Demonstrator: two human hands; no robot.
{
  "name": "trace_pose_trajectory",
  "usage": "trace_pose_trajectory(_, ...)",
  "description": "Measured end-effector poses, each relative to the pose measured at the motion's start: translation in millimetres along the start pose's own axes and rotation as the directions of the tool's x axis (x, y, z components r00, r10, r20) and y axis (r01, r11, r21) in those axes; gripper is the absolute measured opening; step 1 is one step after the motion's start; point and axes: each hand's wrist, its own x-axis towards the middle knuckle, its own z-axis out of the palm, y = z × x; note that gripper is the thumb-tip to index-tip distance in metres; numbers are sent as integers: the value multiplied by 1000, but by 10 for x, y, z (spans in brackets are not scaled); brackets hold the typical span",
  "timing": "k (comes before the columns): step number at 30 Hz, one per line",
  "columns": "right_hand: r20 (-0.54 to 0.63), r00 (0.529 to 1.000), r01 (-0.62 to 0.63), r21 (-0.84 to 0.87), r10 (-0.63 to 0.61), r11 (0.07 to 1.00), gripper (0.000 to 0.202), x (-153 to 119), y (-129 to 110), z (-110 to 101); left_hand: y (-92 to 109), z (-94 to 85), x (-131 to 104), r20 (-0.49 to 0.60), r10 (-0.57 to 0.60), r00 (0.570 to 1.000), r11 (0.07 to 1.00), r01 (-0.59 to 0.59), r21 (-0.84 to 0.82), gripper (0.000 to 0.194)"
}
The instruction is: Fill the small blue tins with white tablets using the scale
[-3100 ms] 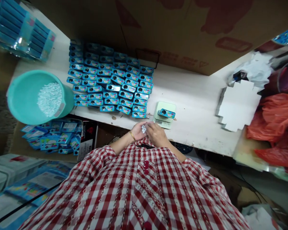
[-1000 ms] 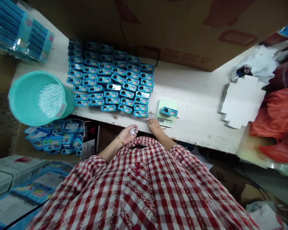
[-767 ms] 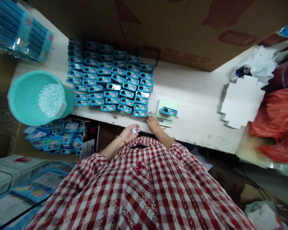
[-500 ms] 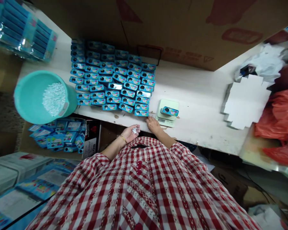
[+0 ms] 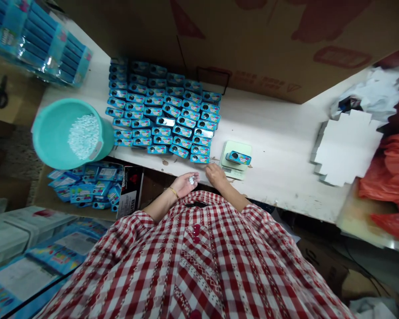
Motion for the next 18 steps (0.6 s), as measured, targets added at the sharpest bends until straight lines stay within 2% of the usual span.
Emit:
trace_pose_trajectory(2,-232,971,-55,35,61,998,31,-141,128,-233,-6,77,-35,43,4,999,1000,-5,8,22)
trace_pose_trajectory(4,-444,886,-99,96,132,990,30,-273,316,-462,-16,182,-56,78,-2,997,1000,0,19,21)
trace_pose_trajectory(6,-521,835,-126,135,178,983,28,-367,493,-636,-25,306,-63,119,-11,993,999,7,32,20)
trace_pose_trajectory(9,-516,836,-123,157,187,980,27,-441,561,-752,-33,494,-53,191,-18,981,999,8,50,20)
trace_pose_trajectory(12,-487,866,-29,180,114,983,28,-478,313,-740,-48,631,-30,272,-44,961,999,38,27,24)
trace_pose_trajectory(15,-350,937,61,165,0,984,37,-480,-60,-679,-92,679,-4,290,-71,954,996,85,-38,29)
trace_pose_trajectory(18,-165,986,47,130,-25,990,40,-455,-314,-610,-167,638,10,271,-102,957,990,124,-65,34)
